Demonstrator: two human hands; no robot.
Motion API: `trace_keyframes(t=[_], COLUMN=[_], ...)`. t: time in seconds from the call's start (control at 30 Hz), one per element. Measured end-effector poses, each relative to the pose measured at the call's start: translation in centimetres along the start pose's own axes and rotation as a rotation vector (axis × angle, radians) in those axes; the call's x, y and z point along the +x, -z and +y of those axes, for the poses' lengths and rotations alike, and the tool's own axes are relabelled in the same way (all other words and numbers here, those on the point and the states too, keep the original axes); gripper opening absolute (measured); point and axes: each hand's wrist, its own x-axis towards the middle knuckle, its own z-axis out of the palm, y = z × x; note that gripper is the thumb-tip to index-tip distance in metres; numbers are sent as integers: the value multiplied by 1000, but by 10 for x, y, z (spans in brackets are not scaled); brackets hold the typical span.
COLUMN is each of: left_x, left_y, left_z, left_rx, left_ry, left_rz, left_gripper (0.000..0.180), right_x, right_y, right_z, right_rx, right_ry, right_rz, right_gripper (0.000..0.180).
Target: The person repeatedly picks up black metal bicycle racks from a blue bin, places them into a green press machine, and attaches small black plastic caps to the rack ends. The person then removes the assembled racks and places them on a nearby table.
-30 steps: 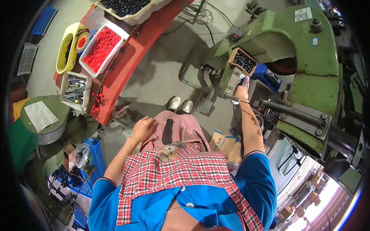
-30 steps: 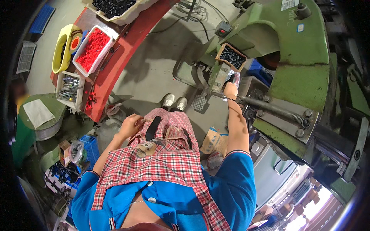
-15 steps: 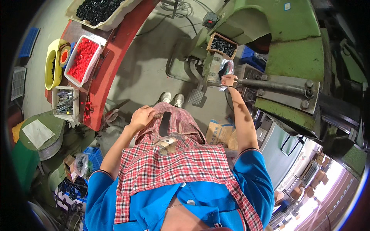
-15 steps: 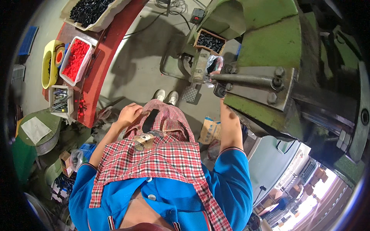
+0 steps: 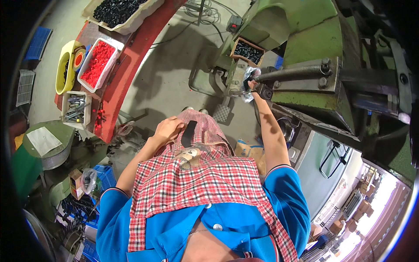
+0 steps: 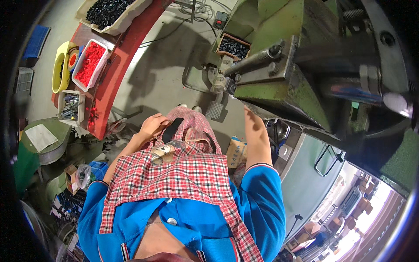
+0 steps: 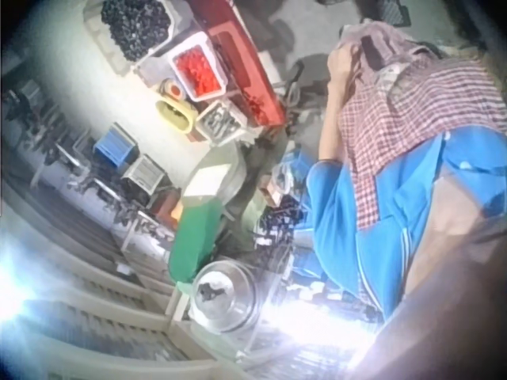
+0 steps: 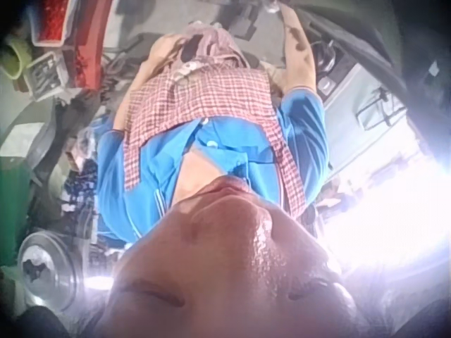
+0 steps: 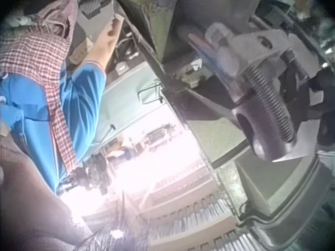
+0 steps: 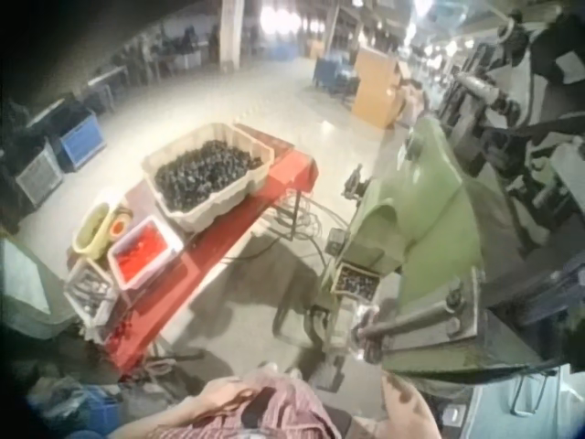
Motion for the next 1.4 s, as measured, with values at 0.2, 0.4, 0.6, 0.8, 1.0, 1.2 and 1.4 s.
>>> trace_keyframes(t=[0.2,0.4,0.6,0.8,1.0,1.2,1.4], left_x=[-1,7,-1,-33,-47,-106,-254], left_y=[-6,-21,-31,-47,-33,0,10], left_z=[3,9,20,17,42,30,-73], left_rx=[-2,-5,-10,-70,-350,-651,-560], left_ry=[-36,-71,-29,9,-44,-162,-44], left_rz=[96,64,101,205,381,707,1051], left_gripper=[19,19,19,19,27,15,7], right_x=[-97,-152,-132,-152,-185,-268,-341], right_y=[-10,-44,-42,-49,-103,-275,-428], right_z=[-71,-136,-135,-146,-100,-74,-56], right_rx=[154,29,-27,34,60,231,445], right_ry=[126,-2,-51,-214,-52,-160,-547], right_rz=[-288,-336,-419,-344,-355,-730,-954], right_gripper=[24,27,29,32,23,22,41])
